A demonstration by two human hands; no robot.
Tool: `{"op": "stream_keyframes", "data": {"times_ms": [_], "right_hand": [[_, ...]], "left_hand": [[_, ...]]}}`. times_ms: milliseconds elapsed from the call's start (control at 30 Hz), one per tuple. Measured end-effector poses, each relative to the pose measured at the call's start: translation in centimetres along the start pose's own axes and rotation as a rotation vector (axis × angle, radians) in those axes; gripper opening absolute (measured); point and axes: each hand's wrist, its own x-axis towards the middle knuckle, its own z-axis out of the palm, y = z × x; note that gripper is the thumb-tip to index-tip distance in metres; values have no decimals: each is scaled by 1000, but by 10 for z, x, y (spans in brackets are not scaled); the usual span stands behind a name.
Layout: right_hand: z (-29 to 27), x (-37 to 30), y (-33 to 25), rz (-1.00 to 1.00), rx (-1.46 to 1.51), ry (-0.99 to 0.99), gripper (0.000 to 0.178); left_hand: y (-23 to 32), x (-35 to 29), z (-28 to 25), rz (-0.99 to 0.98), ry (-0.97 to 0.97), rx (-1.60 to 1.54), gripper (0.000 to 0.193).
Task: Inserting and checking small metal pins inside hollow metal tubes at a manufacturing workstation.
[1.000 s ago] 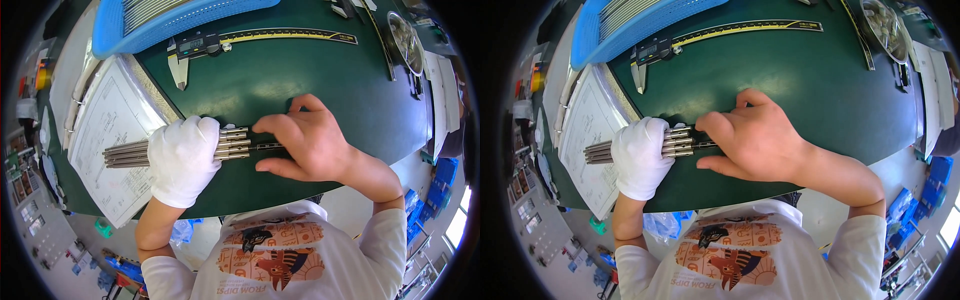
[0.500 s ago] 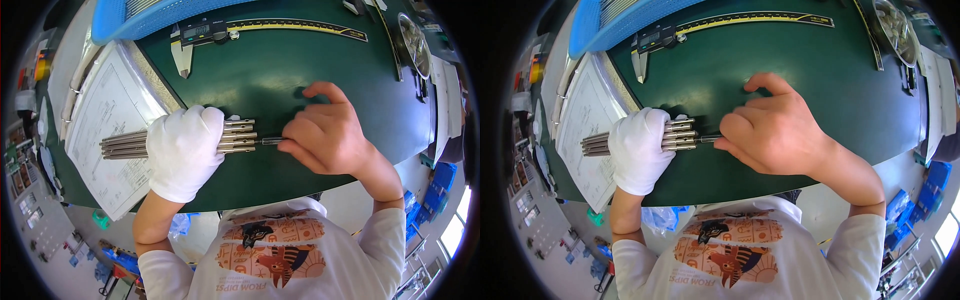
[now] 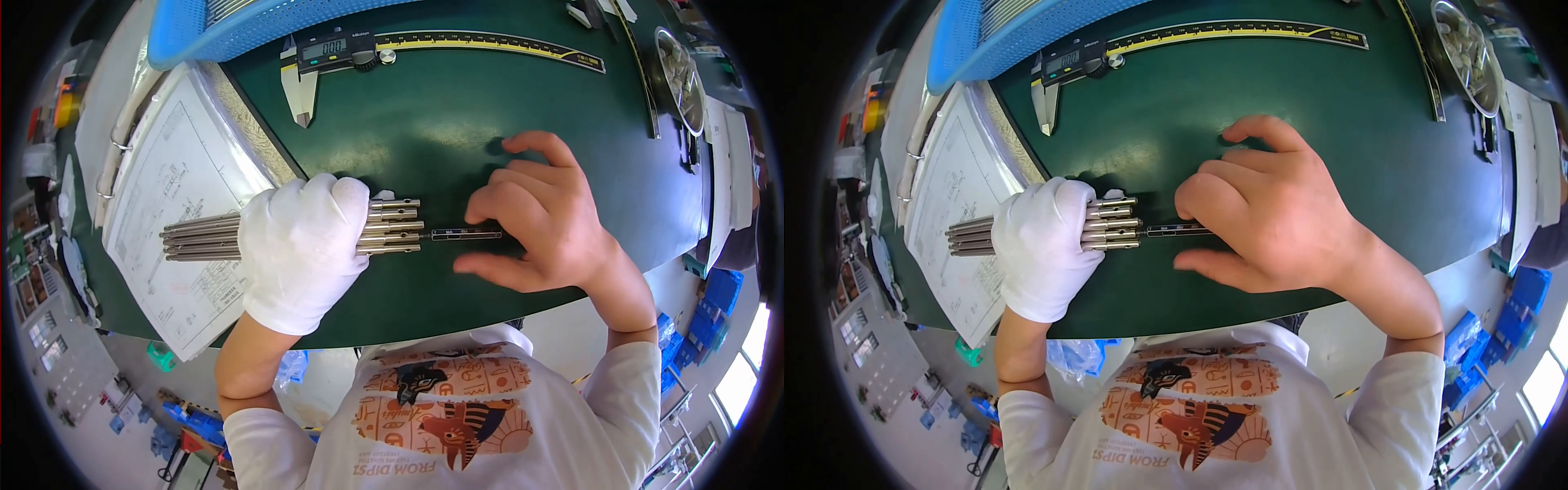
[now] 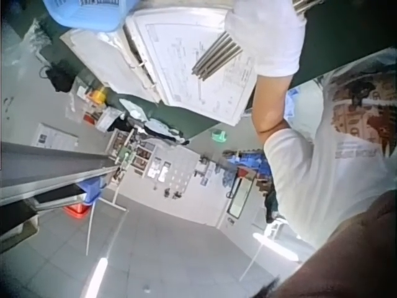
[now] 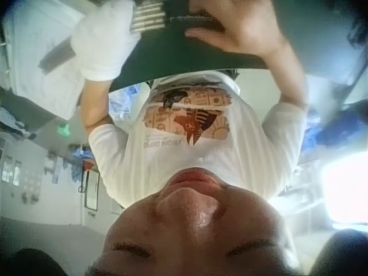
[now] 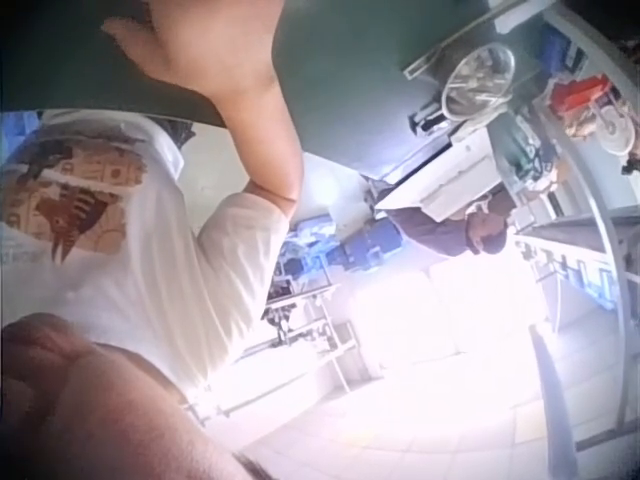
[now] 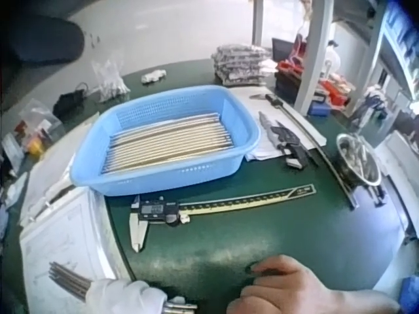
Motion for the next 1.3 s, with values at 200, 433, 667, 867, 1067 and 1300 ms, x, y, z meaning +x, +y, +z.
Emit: {"op": "stream_keyframes", "data": {"times_ms": [200,433,667,867,1067,1300], "right_hand": [[3,-6,3,-29,-33,-33,17],[4,-5,6,-58,-48,-32,24],[3,-8,3,-49,6,49,24],[39,-9,11,-125,23,43,22],[24,-14,11,-80,32,137,24],[35,-8,18,-113,154,96,26]], "left_hand": [[-1,-3,4,-14,15,-23,28],[0,3,4,-6,21,-15,26],[4,-1,1,-29,-17,-5,21],[-3,-11,13,-53,-5,76,25],[2,-2,21,6,79,13,25],[2,0,4,3,11,92,26]]}}
